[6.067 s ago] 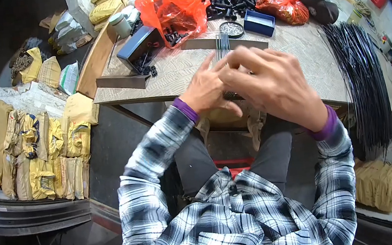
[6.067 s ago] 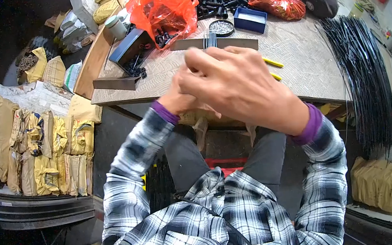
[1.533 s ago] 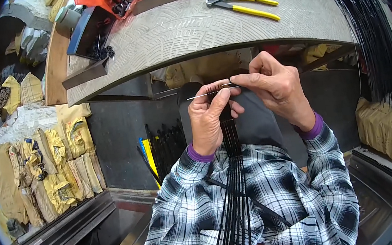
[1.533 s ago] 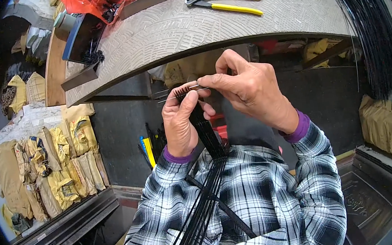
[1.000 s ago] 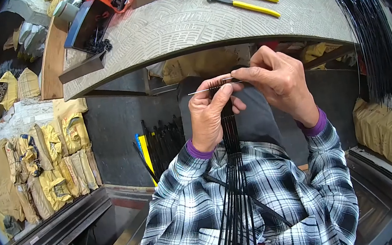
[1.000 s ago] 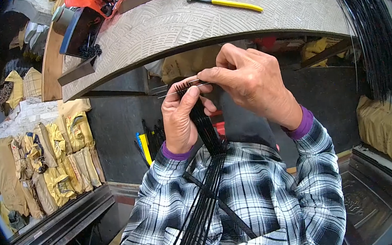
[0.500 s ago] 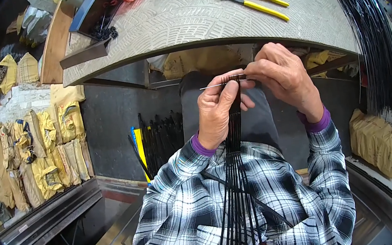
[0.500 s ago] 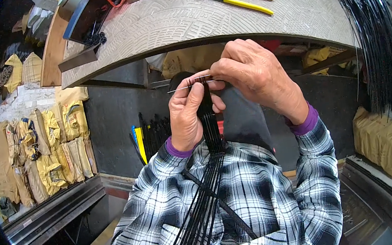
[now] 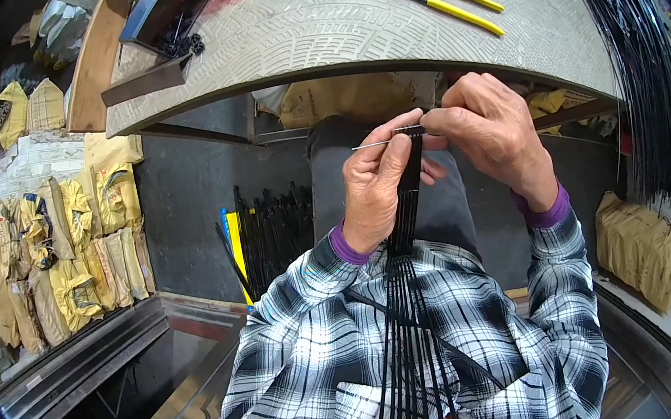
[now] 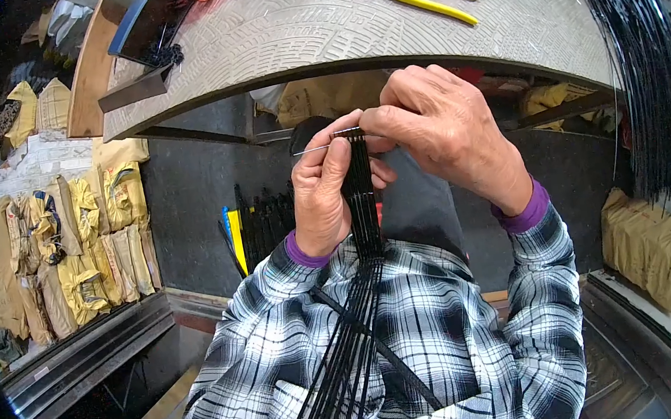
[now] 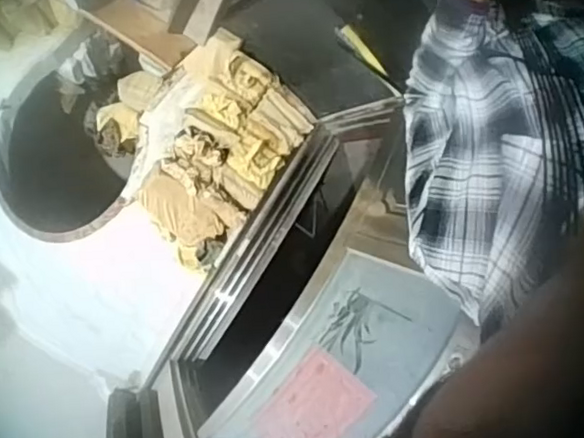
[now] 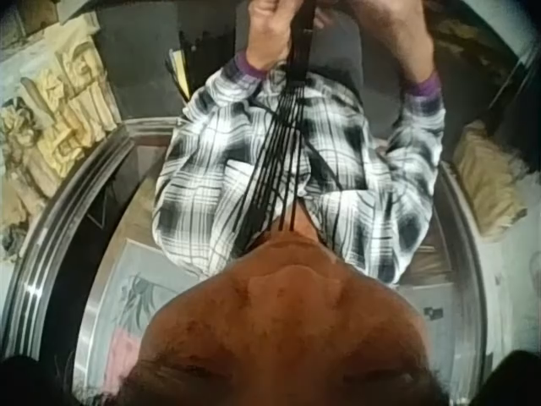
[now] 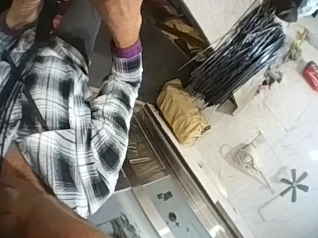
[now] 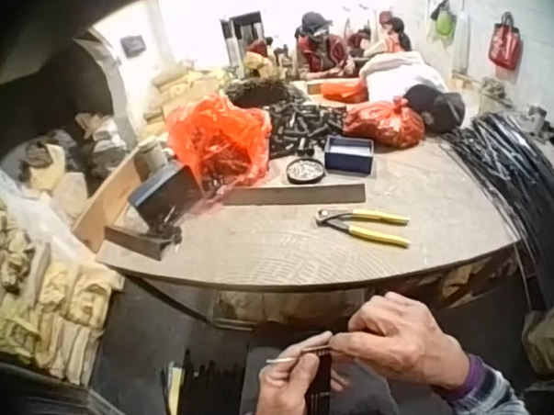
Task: Assembling wiring harnesses by inserting cable bundles into connectors and securing them with pliers.
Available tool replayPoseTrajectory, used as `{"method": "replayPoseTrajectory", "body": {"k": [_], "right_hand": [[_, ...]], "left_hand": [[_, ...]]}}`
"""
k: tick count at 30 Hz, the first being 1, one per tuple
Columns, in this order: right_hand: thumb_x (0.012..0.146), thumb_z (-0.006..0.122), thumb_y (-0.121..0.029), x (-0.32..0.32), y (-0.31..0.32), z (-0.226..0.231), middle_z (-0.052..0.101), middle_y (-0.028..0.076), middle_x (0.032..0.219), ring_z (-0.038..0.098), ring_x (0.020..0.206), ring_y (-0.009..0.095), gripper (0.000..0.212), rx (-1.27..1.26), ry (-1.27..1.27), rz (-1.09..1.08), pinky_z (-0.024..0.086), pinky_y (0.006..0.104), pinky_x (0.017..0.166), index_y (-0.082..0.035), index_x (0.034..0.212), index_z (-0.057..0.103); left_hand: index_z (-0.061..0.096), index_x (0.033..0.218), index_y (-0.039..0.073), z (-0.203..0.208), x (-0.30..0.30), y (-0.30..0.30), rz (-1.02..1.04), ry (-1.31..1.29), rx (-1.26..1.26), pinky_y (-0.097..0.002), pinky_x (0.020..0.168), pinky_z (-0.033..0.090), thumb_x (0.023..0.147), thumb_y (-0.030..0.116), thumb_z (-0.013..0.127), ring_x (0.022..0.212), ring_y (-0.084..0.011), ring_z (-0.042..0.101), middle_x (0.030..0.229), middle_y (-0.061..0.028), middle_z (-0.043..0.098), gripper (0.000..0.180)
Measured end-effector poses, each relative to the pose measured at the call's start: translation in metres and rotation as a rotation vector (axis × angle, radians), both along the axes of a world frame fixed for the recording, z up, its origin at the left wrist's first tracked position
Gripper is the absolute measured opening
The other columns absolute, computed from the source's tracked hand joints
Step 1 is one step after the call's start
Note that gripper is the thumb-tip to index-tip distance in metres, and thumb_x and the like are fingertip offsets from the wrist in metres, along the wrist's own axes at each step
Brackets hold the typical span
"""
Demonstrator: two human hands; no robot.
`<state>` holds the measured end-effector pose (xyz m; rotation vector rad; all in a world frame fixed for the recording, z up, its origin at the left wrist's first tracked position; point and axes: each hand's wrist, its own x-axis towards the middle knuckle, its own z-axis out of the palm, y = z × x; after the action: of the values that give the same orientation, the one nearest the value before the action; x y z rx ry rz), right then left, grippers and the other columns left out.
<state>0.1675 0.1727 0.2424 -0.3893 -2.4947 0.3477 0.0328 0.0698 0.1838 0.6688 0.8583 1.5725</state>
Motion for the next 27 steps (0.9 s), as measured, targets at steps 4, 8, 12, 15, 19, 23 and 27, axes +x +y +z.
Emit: {"method": "replayPoseTrajectory", "body": {"k": [4,8,12,15,19,23,27], "right_hand": [[0.064,0.064,0.000,-0.004,0.000,-0.017,0.053,0.008,0.073,0.055,0.067,0.023,0.023,-0.171,0.122,0.034,0.044,0.0312,0.055,-0.004,0.085,0.058],[0.068,0.061,0.005,-0.007,-0.004,-0.022,0.052,0.010,0.078,0.055,0.072,0.025,0.028,-0.219,0.185,0.064,0.046,0.0318,0.057,-0.002,0.095,0.055],[0.063,0.060,0.008,-0.013,-0.005,-0.024,0.050,0.013,0.093,0.055,0.080,0.026,0.045,-0.225,0.252,0.084,0.049,0.0315,0.061,-0.004,0.105,0.050],[0.059,0.061,0.009,-0.014,-0.005,-0.025,0.050,0.014,0.098,0.055,0.083,0.028,0.052,-0.269,0.266,0.129,0.049,0.0325,0.064,-0.004,0.108,0.048],[0.061,0.056,0.015,-0.019,-0.002,-0.024,0.048,0.016,0.101,0.053,0.086,0.025,0.051,-0.288,0.299,0.195,0.046,0.0290,0.071,-0.001,0.108,0.046],[0.069,0.052,0.013,-0.022,0.028,-0.007,0.052,0.013,0.097,0.054,0.092,0.025,0.036,-0.348,0.172,0.120,0.044,0.0299,0.079,-0.001,0.102,0.049],[0.083,0.053,-0.001,-0.032,0.144,-0.001,0.056,0.007,0.092,0.055,0.087,0.017,0.011,-0.279,0.144,-0.079,0.044,0.0259,0.074,-0.002,0.093,0.057]], "left_hand": [[0.049,0.119,-0.001,0.000,0.001,-0.003,0.009,0.023,-0.018,-0.0222,0.059,0.049,0.093,0.019,0.046,0.070,-0.0145,0.062,0.094,-0.0134,0.063,0.033],[0.049,0.119,-0.001,-0.002,0.003,-0.003,0.001,0.012,-0.006,-0.0219,0.059,0.049,0.092,0.016,0.049,0.069,-0.0141,0.062,0.095,-0.0127,0.063,0.032],[0.050,0.118,-0.001,-0.002,0.003,-0.003,-0.005,-0.014,0.002,-0.0218,0.059,0.048,0.091,0.014,0.050,0.066,-0.0129,0.060,0.092,-0.0111,0.062,0.031],[0.054,0.110,-0.002,0.002,0.002,-0.002,-0.045,0.067,-0.023,-0.0217,0.058,0.047,0.090,0.011,0.050,0.064,-0.0110,0.057,0.083,-0.0082,0.062,0.024],[0.057,0.095,-0.003,0.005,0.000,0.003,-0.107,0.205,-0.106,-0.0214,0.058,0.045,0.089,0.006,0.049,0.063,-0.0096,0.056,0.072,-0.0049,0.060,0.014],[0.054,0.099,-0.002,-0.001,-0.009,-0.004,-0.141,0.104,-0.221,-0.0216,0.059,0.045,0.092,0.012,0.045,0.062,-0.0094,0.055,0.072,-0.0039,0.057,0.017],[0.052,0.096,0.000,-0.007,-0.015,-0.002,-0.037,0.100,-0.158,-0.0220,0.054,0.041,0.092,0.015,0.046,0.059,-0.0095,0.049,0.070,-0.0029,0.052,0.016]]}}
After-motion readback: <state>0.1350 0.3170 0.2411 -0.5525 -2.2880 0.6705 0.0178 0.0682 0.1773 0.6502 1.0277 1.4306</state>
